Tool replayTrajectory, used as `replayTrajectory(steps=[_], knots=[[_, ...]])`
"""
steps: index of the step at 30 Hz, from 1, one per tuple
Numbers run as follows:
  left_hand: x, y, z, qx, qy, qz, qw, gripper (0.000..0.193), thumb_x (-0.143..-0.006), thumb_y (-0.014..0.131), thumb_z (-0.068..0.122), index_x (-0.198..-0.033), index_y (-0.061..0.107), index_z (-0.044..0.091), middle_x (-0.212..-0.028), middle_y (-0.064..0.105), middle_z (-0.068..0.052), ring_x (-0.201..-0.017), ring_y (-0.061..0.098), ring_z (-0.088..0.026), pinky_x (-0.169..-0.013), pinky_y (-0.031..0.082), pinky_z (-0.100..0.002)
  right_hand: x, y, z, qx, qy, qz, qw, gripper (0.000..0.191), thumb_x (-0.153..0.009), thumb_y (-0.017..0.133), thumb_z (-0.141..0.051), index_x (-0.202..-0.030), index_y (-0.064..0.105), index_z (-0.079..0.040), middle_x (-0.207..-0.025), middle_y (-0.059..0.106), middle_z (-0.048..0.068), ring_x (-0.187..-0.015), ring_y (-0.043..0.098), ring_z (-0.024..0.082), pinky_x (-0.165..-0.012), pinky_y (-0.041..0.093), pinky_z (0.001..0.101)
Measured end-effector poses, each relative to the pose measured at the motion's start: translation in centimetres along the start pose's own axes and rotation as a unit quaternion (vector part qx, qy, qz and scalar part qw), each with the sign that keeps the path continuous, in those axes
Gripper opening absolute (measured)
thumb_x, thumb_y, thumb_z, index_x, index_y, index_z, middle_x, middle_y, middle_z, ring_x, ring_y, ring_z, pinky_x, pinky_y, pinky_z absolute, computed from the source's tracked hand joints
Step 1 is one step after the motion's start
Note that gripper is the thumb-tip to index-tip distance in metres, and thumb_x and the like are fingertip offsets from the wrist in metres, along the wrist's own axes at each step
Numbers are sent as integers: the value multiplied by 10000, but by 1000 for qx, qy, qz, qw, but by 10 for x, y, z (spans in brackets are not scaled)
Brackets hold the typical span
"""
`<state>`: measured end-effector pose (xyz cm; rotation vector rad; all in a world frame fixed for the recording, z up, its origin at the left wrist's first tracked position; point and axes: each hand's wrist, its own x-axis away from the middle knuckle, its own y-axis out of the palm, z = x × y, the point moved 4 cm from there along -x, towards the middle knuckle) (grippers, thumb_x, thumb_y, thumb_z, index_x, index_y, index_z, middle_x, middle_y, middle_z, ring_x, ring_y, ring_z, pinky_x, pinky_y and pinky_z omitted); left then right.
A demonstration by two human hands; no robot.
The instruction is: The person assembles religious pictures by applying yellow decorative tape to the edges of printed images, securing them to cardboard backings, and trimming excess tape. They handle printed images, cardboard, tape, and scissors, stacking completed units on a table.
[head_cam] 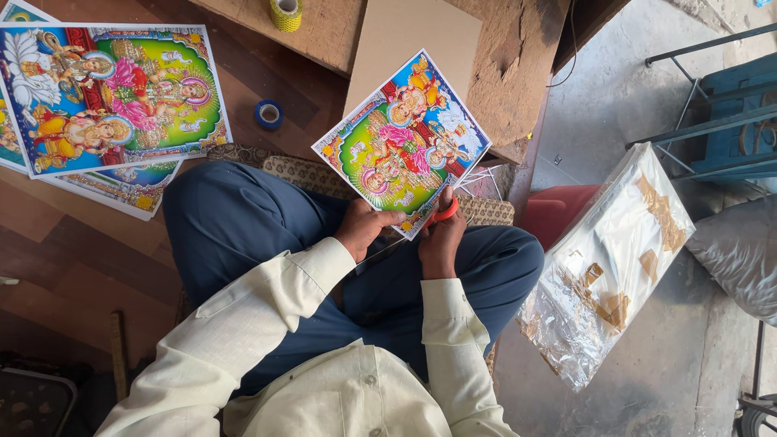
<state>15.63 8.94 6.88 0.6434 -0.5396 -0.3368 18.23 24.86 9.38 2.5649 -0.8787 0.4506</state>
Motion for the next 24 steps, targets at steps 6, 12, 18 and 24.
replayTrajectory(steps=[6, 12, 18, 24], knots=[[5, -2, 6, -22, -3, -9, 1000, 372, -830, 736, 2, -1198, 692, -42, -1138, 768, -126, -1038, 729, -207, -944, 555, -361, -1, 1, -3, -32, 36, 15, 999, 327, -986, 615, -478, -968, 604, -152, -665, 582, -54, -465, 489, 62, -381, 278, 225], [18, -14, 12, -41, -71, 21, 996, 352, -813, 758, 42, -1159, 701, 13, -1053, 769, -85, -933, 734, -190, -783, 564, -343, -9, 2, 0, -30, 14, 27, 999, 328, -977, 625, -487, -920, 585, -167, -626, 546, -60, -421, 457, 64, -354, 270, 231], [12, -26, 8, -23, -82, 37, 996, 323, -806, 755, 86, -1123, 697, 75, -1031, 767, -37, -909, 730, -150, -767, 567, -322, -10, -2, 9, -12, -20, 40, 999, 350, -978, 665, -438, -892, 600, -104, -652, 567, -9, -457, 493, 100, -383, 334, 253], [-8, -40, 21, -15, -28, 96, 995, 237, -883, 722, 134, -1107, 710, 57, -974, 761, -59, -798, 709, -155, -627, 560, -313, 34, 14, 1, -39, 21, 19, 999, 323, -970, 662, -402, -927, 558, -99, -716, 594, 24, -600, 630, 143, -509, 490, 283]])
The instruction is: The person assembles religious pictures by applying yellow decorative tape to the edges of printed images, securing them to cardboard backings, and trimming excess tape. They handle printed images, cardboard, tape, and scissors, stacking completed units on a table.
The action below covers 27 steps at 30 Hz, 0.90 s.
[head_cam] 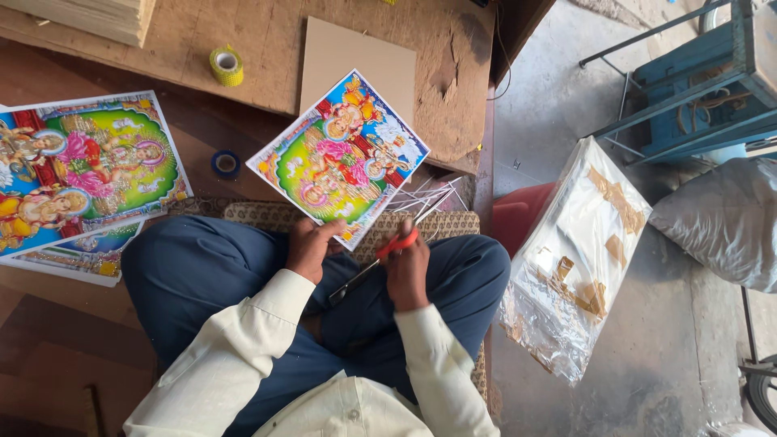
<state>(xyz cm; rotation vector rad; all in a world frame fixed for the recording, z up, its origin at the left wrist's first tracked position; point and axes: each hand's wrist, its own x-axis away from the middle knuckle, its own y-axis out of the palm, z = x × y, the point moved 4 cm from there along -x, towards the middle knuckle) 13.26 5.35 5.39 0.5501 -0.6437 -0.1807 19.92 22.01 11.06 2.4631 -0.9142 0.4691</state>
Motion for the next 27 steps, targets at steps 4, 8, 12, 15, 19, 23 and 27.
replayTrajectory(steps=[4, 8, 12, 15, 19, 23, 27], knots=[[-8, -9, 18, 29, 90, 63, 994, 204, -909, 698, 128, -1086, 654, 37, -973, 758, -81, -726, 707, -176, -521, 552, -304, 81, 0, 0, 153, 49, -76, 984, 251, -945, 701, -291, -1066, 596, -98, -678, 638, 94, -444, 575, 169, -377, 387, 269], [-20, -12, 13, 75, 113, 98, 986, 255, -890, 671, 122, -1122, 582, 65, -1019, 717, -79, -782, 720, -174, -541, 574, -297, 129, -11, -2, 436, 52, -103, 893, 622, -739, 853, -172, -1288, 569, -97, -753, 702, 138, -481, 661, 220, -429, 489, 365], [-38, 2, -1, 110, 180, 91, 973, 447, -869, 709, 110, -1270, 513, 79, -1060, 695, -97, -825, 733, -214, -547, 574, -313, 134, 2, -4, 677, -200, -188, 683, 356, -810, 753, -232, -1111, 720, -45, -807, 745, 181, -703, 712, 372, -607, 547, 456], [-37, 7, 2, -63, 221, 178, 957, 375, -871, 647, 101, -1232, 561, 49, -998, 715, -146, -789, 754, -289, -578, 612, -398, 122, 16, 2, 675, -232, -263, 649, 474, -724, 791, -205, -1133, 674, 2, -885, 719, 218, -772, 708, 402, -672, 560, 476], [-12, 15, 40, -276, 393, 230, 846, 435, -849, 600, 29, -1283, 587, 66, -1049, 720, -215, -953, 696, -403, -779, 560, -480, 114, 29, -4, 691, -204, -362, 591, 499, -796, 767, -151, -1240, 630, 29, -915, 699, 207, -784, 709, 378, -684, 567, 446], [-15, 15, 86, -339, 413, 186, 824, 302, -853, 610, 16, -1143, 649, 92, -1015, 727, -187, -966, 704, -408, -810, 561, -489, 94, 18, -29, 676, -76, -387, 622, 347, -763, 818, -142, -1083, 775, -15, -815, 730, 130, -661, 722, 253, -627, 562, 360], [-46, 1, 132, -359, 465, 203, 783, 343, -814, 599, 10, -1140, 659, 101, -1009, 730, -194, -972, 691, -426, -798, 555, -498, 28, 4, -72, 576, -222, -227, 753, 394, -841, 783, -38, -1218, 682, 10, -813, 752, 89, -699, 683, 136, -621, 544, 278]])
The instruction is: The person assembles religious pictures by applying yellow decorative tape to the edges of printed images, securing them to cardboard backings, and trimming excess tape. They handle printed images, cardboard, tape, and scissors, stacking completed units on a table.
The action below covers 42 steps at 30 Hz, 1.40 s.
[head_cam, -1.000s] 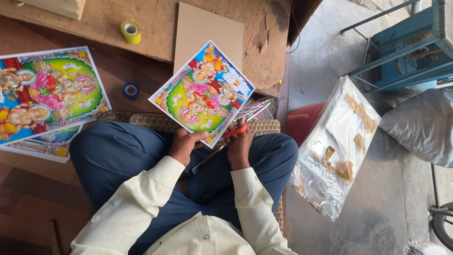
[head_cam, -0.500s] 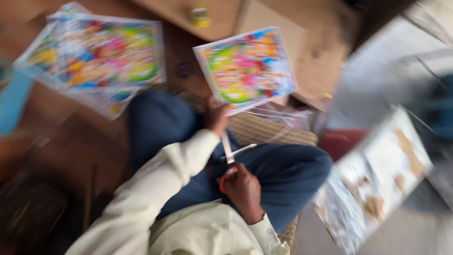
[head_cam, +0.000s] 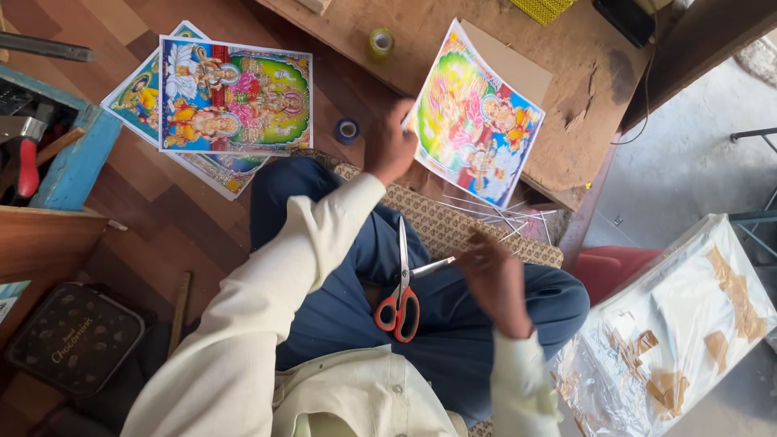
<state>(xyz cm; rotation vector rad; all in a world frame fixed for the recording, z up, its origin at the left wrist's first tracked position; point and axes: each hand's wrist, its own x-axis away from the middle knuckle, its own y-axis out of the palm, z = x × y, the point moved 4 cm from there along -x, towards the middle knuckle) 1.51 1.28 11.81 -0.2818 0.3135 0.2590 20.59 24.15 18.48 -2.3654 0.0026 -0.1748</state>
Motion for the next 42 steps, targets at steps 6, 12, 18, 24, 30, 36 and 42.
replayTrajectory(steps=[6, 12, 18, 24, 30, 36, 42], knots=[[-21, 26, -39, 25, -59, 8, 998, 273, -786, 628, 19, -1032, 734, 70, -933, 768, -166, -896, 762, -323, -791, 592, -428, -126, -69, 99, -276, -47, 69, 958, 398, -1001, 689, -42, -1363, 555, 57, -1112, 733, 152, -1010, 739, 205, -873, 598, 268], [-23, 44, -54, 25, -155, 125, 980, 359, -821, 727, 96, -1165, 648, 31, -955, 752, -145, -900, 743, -293, -796, 581, -408, -184, -57, 181, -225, 59, 134, 963, 665, -927, 922, -110, -1402, 502, 89, -1076, 574, 116, -825, 539, 161, -635, 441, 316], [-17, 30, -21, -22, -61, 194, 979, 471, -862, 706, 78, -1312, 570, 47, -1248, 662, -192, -1134, 653, -316, -972, 549, -433, -169, -65, 172, -222, 130, 193, 947, 692, -893, 877, -116, -1385, 402, -7, -1121, 628, 71, -833, 659, 132, -598, 491, 279], [-24, -18, 40, 47, 14, 240, 970, 502, -921, 660, 58, -1407, 536, 70, -1267, 645, -159, -1090, 659, -260, -931, 551, -359, -153, -71, 141, -264, 132, 108, 949, 275, -942, 766, -6, -1054, 516, 14, -956, 667, 108, -773, 677, 190, -607, 524, 299], [-29, -134, -45, -13, -22, 293, 956, 408, -879, 775, 96, -1258, 628, 64, -1191, 697, -114, -1120, 695, -273, -998, 549, -361, -152, -72, 143, -350, 117, 145, 918, 194, -922, 740, 118, -1051, 656, 0, -994, 728, 102, -724, 659, 178, -587, 481, 279], [18, -277, -165, -388, -355, 227, 820, 863, -657, 881, 498, -1332, 550, 75, -1387, 556, -208, -1299, 497, -415, -1003, 443, -592, -156, -68, 133, -362, 121, 203, 902, 488, -844, 716, 112, -1245, 520, -84, -965, 734, 96, -662, 708, 178, -487, 491, 272], [25, -293, -153, -427, -467, 166, 757, 941, -623, 921, 568, -1326, 505, 102, -1375, 555, -136, -1349, 491, -351, -1046, 440, -568, -146, -68, 120, -346, 94, 178, 916, 304, -898, 735, 105, -1171, 638, 12, -987, 727, 130, -675, 670, 186, -526, 477, 264]])
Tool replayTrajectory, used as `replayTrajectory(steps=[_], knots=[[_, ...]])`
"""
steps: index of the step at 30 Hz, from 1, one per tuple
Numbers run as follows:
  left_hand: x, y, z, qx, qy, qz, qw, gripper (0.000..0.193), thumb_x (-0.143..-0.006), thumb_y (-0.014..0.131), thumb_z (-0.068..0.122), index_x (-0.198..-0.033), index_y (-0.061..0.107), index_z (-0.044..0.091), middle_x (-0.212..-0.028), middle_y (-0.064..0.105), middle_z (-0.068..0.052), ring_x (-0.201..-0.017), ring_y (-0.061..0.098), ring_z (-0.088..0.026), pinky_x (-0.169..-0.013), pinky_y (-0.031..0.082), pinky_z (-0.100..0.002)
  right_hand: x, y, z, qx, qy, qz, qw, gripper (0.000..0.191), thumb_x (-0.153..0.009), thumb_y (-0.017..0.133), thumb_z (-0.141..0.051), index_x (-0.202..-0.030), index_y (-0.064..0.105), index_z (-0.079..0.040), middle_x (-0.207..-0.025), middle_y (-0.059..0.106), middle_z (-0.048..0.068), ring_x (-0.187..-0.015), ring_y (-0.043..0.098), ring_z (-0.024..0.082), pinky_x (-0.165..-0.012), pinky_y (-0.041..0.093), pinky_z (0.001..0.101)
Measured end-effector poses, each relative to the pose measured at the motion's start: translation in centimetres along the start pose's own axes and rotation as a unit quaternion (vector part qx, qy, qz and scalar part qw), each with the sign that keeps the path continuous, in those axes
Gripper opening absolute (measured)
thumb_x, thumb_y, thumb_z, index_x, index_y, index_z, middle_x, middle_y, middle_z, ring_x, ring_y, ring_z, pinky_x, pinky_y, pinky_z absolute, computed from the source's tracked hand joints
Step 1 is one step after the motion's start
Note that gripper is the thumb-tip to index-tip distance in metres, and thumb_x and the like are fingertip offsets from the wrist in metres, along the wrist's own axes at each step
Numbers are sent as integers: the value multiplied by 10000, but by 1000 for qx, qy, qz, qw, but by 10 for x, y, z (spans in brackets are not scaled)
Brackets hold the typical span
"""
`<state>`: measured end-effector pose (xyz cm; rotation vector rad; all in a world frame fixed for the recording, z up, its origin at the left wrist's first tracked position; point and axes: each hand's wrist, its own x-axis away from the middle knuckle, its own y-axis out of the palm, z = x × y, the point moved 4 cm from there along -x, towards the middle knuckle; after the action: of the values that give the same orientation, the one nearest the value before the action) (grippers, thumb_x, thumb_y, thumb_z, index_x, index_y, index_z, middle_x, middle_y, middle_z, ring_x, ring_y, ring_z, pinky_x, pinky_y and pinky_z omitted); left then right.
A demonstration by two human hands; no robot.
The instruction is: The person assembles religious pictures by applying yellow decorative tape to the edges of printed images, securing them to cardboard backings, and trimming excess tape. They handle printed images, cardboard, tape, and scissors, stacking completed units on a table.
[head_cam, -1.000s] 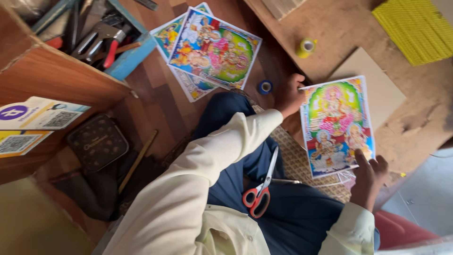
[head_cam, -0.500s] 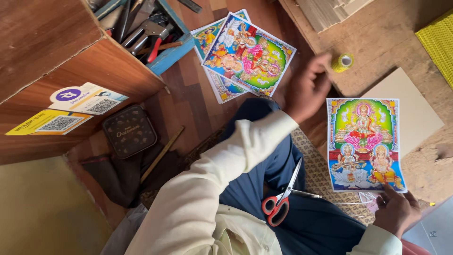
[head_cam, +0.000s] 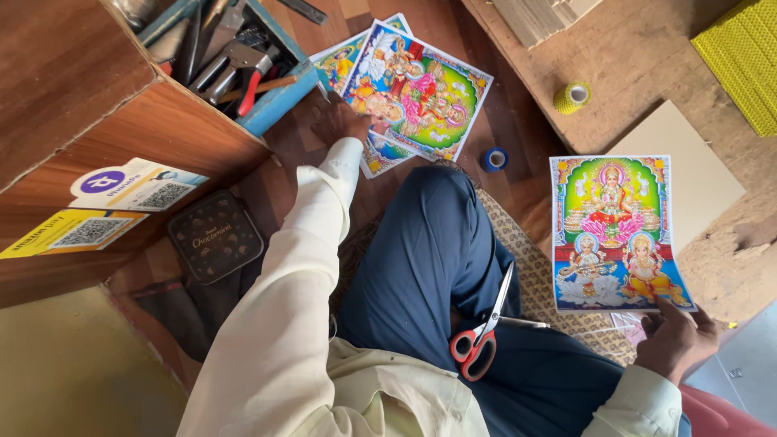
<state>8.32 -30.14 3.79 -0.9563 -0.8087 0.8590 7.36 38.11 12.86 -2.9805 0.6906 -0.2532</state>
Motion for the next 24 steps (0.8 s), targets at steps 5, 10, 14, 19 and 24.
replayTrajectory(steps=[5, 10, 14, 19, 24], knots=[[-2, -11, 3, 58, -20, -13, 998, 884, -620, 928, 424, -1314, 506, 76, -1322, 563, -163, -1224, 564, -339, -976, 490, -513, 4, 1, 0, 5, 28, 17, 999, 185, -908, 714, 55, -1074, 660, -7, -952, 735, 115, -660, 688, 169, -517, 482, 246], [-12, 14, 9, 256, 35, 67, 964, 305, -774, 791, 160, -1042, 697, 48, -1038, 740, -184, -971, 711, -381, -867, 589, -512, -6, -5, 11, 17, 53, 18, 998, 393, -873, 701, 52, -1217, 550, -65, -882, 697, 124, -562, 633, 159, -469, 503, 260], [-2, 49, 35, 692, -117, -91, 707, 189, -807, 602, -80, -970, 535, -149, -801, 659, -243, -628, 671, -340, -540, 579, -544, -14, -7, 20, 6, 62, 8, 998, 348, -934, 679, 38, -1266, 580, 13, -912, 694, 134, -605, 647, 164, -503, 525, 286], [17, 49, 63, 663, -214, -121, 707, 139, -875, 599, 7, -981, 589, -82, -797, 676, -240, -619, 695, -305, -547, 648, -472, -11, -10, 21, 1, 64, 7, 998, 307, -948, 685, 22, -1244, 605, 26, -905, 694, 122, -611, 662, 167, -506, 528, 277], [13, 14, 65, 583, -144, 33, 799, 194, -877, 560, 57, -1053, 633, 18, -917, 714, -186, -632, 717, -282, -557, 661, -455, -8, -11, 18, -29, 39, 33, 998, 304, -910, 672, 68, -1205, 605, 38, -898, 683, 129, -581, 620, 173, -479, 479, 288]])
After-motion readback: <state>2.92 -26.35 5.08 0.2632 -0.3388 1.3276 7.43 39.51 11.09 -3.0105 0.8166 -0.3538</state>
